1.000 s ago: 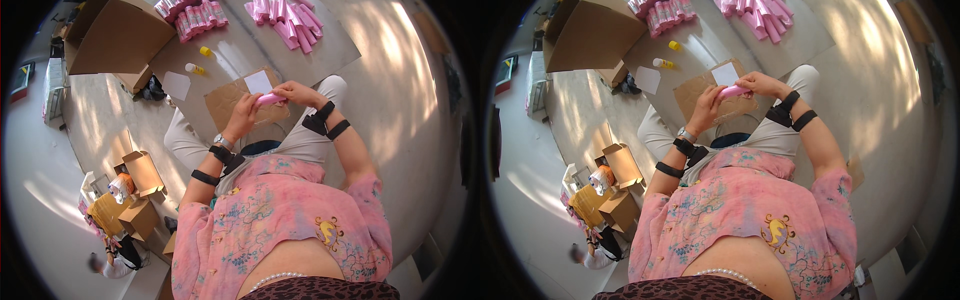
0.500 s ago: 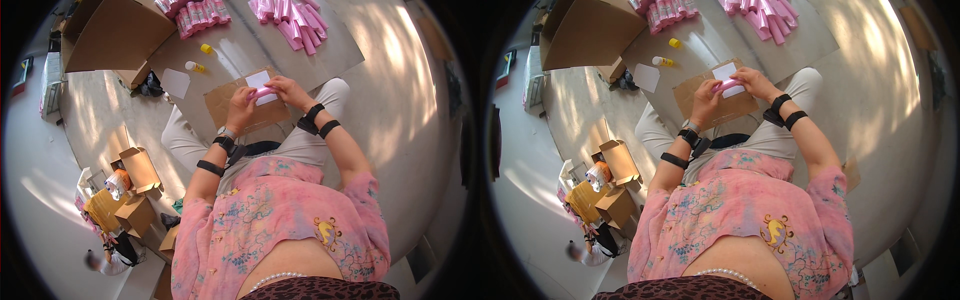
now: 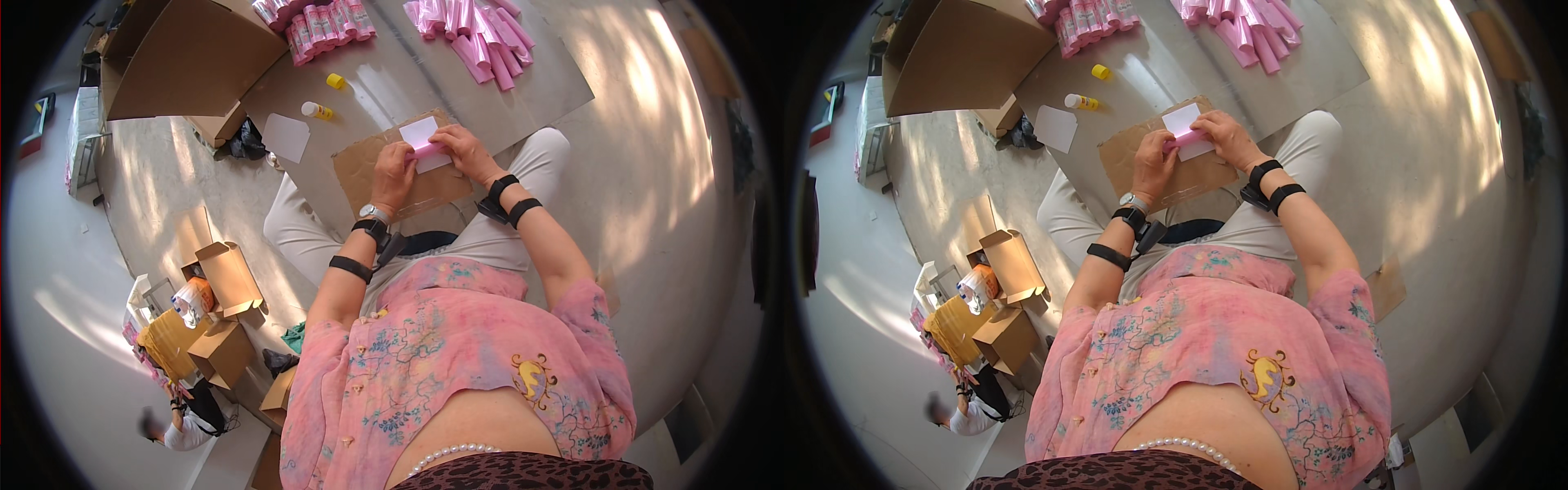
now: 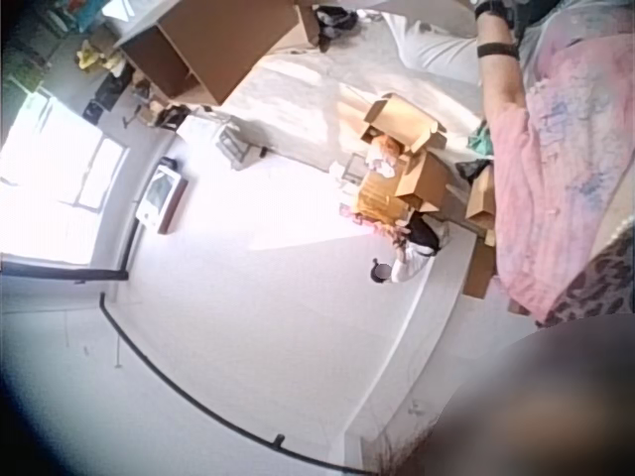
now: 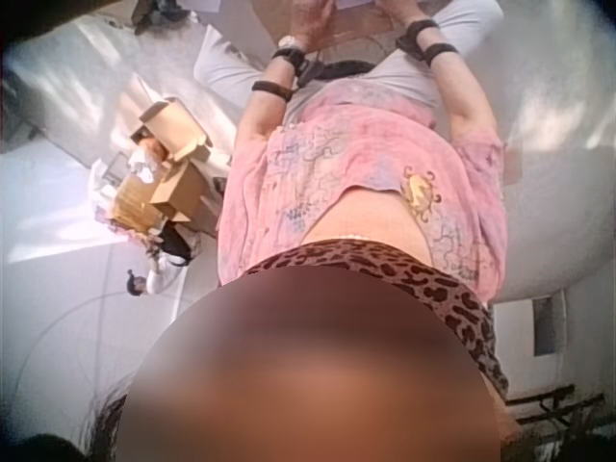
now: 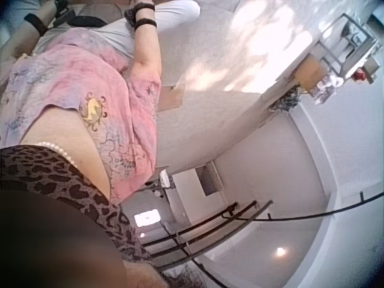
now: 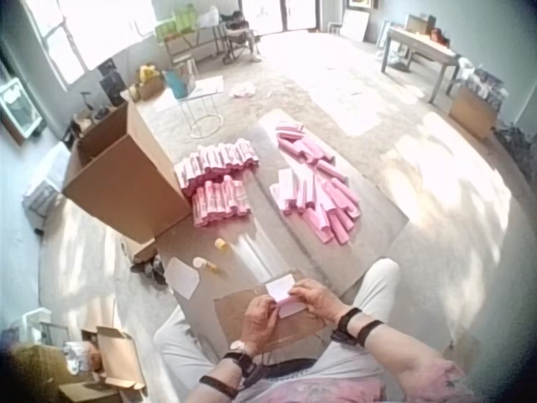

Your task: Applying glue and wrapping paper labels around pink cylindrical plastic components.

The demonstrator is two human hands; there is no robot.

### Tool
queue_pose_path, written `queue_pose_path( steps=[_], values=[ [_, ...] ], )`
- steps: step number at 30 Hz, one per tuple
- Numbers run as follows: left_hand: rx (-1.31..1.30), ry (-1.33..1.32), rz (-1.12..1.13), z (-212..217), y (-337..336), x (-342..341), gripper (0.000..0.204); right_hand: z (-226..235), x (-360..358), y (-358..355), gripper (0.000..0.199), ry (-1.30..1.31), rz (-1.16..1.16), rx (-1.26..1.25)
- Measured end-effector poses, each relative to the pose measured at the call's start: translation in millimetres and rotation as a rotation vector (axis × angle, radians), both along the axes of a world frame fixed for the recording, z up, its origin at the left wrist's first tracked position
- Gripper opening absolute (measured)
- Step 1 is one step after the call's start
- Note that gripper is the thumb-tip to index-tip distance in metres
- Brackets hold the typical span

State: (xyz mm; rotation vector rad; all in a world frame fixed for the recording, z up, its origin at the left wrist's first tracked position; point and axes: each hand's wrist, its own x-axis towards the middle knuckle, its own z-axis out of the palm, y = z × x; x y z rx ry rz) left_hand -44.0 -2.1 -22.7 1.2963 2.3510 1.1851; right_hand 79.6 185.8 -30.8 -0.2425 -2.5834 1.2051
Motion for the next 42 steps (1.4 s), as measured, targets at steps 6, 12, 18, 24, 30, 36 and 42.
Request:
queue_pose_path(
  steps=[6, 12, 18, 24, 30, 36, 42],
  values=[
    [0.027, 0.03, -0.02, 3, 4, 2, 0.02, -1, 0, -1, 0.033, 0.051, -0.011, 0.055],
    [0.044, 0.132, -0.03, 2, 3, 2, 0.018, -1, 3, -1, 0.035, 0.068, 0.014, 0.076],
    [0.005, 0.153, -0.062, 5, 3, 0, 0.017, -6, 2, 5, 0.037, 0.038, 0.05, 0.085],
    [0.017, 0.179, -0.072, 1, 3, 0, 0.02, -9, 2, 3, 0.037, 0.047, 0.011, 0.099],
    [-0.195, 0.396, -0.086, 17, 7, 17, 0.045, -12, 4, 3, 0.038, 0.053, -0.003, 0.099],
    [-0.343, 0.39, -0.093, 29, 20, 22, 0.056, -12, 4, 3, 0.038, 0.055, -0.004, 0.087],
    [-0.4, 0.488, -0.148, 17, 26, 25, 0.046, -11, 3, 3, 0.035, 0.046, 0.0, 0.092]
  ],
)
